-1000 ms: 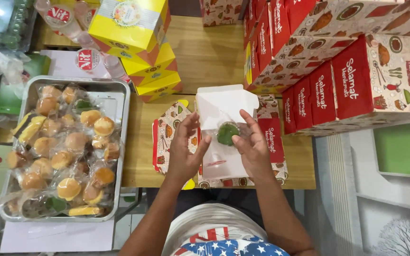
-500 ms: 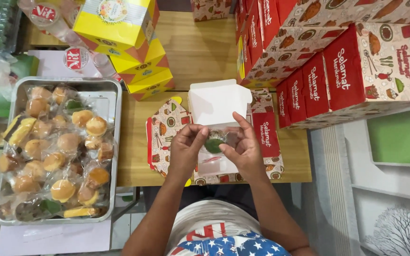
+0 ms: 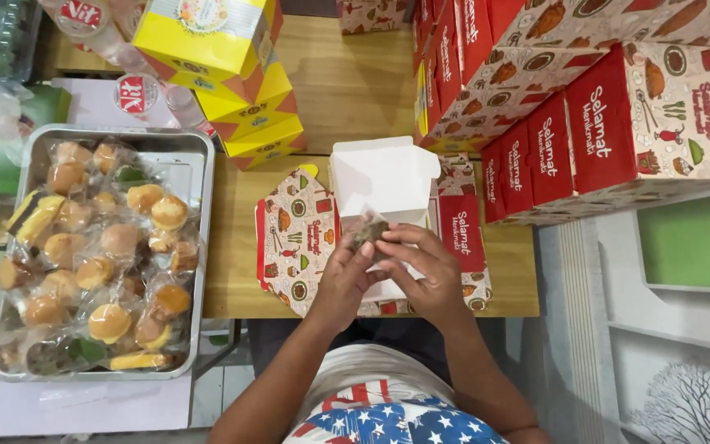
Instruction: Packaging individual snacks into small cardboard boxes by placing them in plastic bags first.
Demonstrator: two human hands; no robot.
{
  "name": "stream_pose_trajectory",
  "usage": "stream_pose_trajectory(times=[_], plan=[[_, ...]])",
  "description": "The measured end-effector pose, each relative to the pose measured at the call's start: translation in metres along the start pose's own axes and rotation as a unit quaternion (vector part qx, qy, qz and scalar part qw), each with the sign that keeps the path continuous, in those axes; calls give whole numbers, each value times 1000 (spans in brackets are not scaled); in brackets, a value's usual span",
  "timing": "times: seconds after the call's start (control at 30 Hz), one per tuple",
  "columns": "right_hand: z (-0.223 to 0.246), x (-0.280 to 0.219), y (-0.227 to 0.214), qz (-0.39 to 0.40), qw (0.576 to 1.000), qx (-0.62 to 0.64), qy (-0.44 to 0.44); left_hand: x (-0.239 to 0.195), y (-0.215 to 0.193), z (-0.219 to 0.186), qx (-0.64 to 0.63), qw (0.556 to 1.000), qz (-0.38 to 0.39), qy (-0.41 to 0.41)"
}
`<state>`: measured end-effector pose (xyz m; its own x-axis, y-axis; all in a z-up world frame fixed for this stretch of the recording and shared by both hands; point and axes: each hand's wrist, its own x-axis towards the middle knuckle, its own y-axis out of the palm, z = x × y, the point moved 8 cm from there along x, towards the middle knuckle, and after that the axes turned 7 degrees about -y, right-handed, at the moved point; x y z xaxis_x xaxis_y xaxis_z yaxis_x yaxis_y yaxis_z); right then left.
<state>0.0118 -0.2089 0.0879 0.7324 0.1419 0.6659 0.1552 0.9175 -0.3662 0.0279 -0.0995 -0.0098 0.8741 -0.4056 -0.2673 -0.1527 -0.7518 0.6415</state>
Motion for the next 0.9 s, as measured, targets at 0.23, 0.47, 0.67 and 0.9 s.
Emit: stream_pose_trajectory(times=[0.23, 0.47, 0.67, 0.9], plan=[[-33, -16, -28, -94, 982, 84, 143, -3, 0, -2, -3, 1000, 17, -2], [-97, -48, -32, -227, 875, 340, 258, -3, -3, -10, -10, 999, 19, 47], [-97, -51, -18, -204, 883, 310, 286, -5, 7, -16, 15, 997, 36, 63], [-98, -50, -23, -220, 895, 280, 269, -3, 0, -24, 52, 994, -3, 94]])
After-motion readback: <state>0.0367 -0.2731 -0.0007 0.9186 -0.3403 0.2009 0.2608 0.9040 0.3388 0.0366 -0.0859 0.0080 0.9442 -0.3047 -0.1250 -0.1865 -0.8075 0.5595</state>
